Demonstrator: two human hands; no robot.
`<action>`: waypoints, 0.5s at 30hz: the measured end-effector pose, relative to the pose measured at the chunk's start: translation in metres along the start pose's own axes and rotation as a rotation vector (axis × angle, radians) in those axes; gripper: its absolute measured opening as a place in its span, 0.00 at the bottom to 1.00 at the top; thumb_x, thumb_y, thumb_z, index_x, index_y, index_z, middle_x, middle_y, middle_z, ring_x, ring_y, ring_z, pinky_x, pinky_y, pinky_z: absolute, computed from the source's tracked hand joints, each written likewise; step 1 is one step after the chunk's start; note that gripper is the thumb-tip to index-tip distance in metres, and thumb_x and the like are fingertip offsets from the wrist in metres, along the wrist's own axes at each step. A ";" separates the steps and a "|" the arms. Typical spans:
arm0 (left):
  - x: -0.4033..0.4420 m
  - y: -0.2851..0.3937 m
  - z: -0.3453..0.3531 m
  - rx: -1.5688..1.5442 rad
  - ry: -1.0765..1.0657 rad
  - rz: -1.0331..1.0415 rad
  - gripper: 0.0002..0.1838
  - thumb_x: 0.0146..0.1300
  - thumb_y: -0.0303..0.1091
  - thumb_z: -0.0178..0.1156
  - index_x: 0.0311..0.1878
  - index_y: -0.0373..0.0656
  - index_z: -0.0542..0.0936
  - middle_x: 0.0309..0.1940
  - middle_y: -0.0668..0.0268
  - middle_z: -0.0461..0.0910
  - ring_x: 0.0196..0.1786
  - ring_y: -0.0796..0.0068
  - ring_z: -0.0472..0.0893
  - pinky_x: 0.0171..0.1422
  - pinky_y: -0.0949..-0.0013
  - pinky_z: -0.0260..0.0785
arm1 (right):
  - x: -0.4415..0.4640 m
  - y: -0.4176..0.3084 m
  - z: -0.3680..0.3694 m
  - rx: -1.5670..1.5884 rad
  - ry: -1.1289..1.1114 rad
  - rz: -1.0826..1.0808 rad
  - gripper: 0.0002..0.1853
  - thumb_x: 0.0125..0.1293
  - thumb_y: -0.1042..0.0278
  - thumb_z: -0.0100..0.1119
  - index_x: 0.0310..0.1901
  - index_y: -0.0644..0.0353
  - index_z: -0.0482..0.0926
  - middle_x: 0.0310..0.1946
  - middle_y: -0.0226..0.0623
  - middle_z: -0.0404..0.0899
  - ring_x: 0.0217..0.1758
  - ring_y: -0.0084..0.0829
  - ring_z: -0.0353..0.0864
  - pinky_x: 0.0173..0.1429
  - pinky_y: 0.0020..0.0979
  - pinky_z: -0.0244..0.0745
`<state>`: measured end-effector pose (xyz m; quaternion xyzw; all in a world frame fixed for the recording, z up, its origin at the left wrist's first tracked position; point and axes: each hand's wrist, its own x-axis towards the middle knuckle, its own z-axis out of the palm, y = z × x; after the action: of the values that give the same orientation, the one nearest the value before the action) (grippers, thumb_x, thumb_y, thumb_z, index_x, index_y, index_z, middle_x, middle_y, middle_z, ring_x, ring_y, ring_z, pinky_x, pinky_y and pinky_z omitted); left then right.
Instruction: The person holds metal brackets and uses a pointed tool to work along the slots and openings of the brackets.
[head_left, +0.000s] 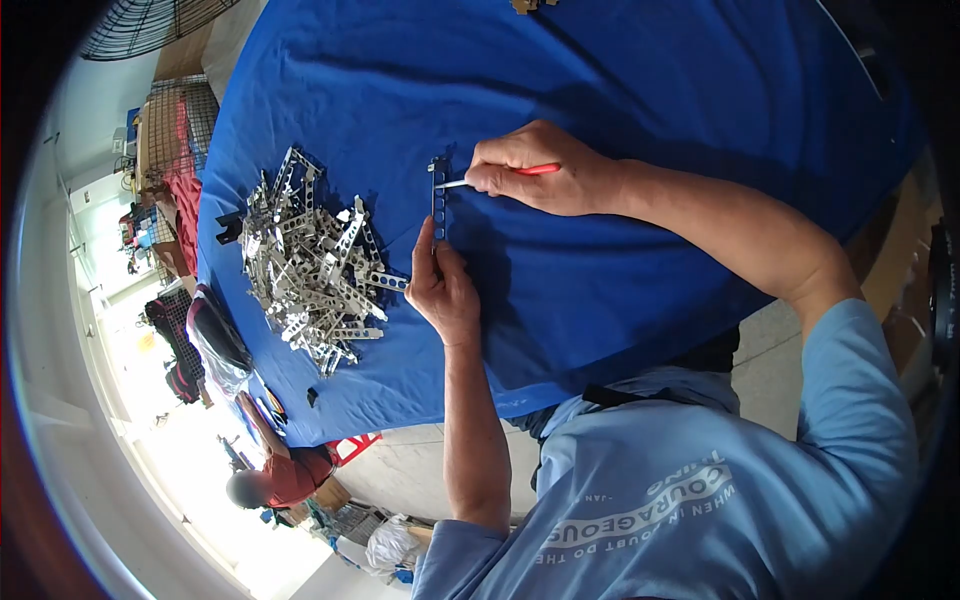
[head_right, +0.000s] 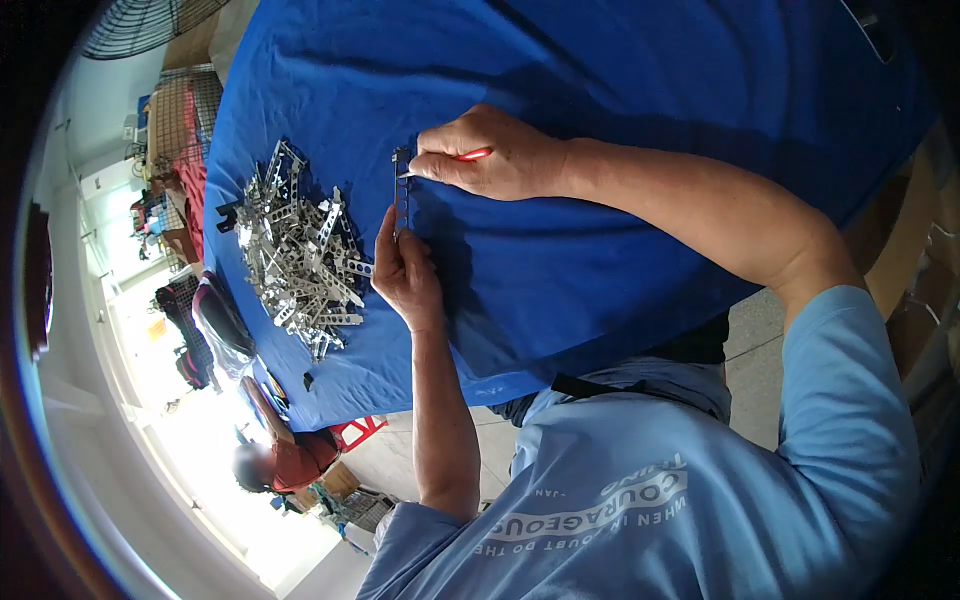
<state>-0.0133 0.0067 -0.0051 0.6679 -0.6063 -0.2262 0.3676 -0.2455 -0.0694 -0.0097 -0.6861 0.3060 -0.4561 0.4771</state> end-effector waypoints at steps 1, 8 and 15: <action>0.000 0.000 0.000 0.003 0.000 -0.001 0.19 0.75 0.25 0.56 0.66 0.39 0.84 0.17 0.72 0.77 0.21 0.89 0.71 0.26 0.76 0.63 | 0.000 0.000 -0.002 -0.028 -0.007 0.038 0.17 0.81 0.61 0.57 0.37 0.65 0.83 0.26 0.38 0.85 0.28 0.30 0.84 0.36 0.33 0.76; 0.000 -0.001 0.001 -0.016 0.013 -0.002 0.19 0.75 0.26 0.57 0.65 0.39 0.84 0.17 0.73 0.76 0.21 0.89 0.71 0.26 0.77 0.63 | -0.001 -0.003 -0.002 0.043 -0.018 0.055 0.17 0.81 0.61 0.57 0.36 0.66 0.83 0.26 0.37 0.85 0.28 0.28 0.84 0.35 0.33 0.76; 0.000 -0.002 0.000 -0.015 0.007 -0.004 0.19 0.74 0.26 0.56 0.65 0.39 0.84 0.17 0.73 0.76 0.21 0.89 0.70 0.26 0.76 0.62 | 0.000 0.000 0.001 0.059 -0.034 -0.026 0.19 0.80 0.56 0.60 0.37 0.65 0.83 0.24 0.38 0.84 0.26 0.30 0.83 0.34 0.35 0.74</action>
<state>-0.0115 0.0066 -0.0068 0.6672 -0.6018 -0.2292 0.3744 -0.2443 -0.0690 -0.0098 -0.6834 0.2751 -0.4593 0.4964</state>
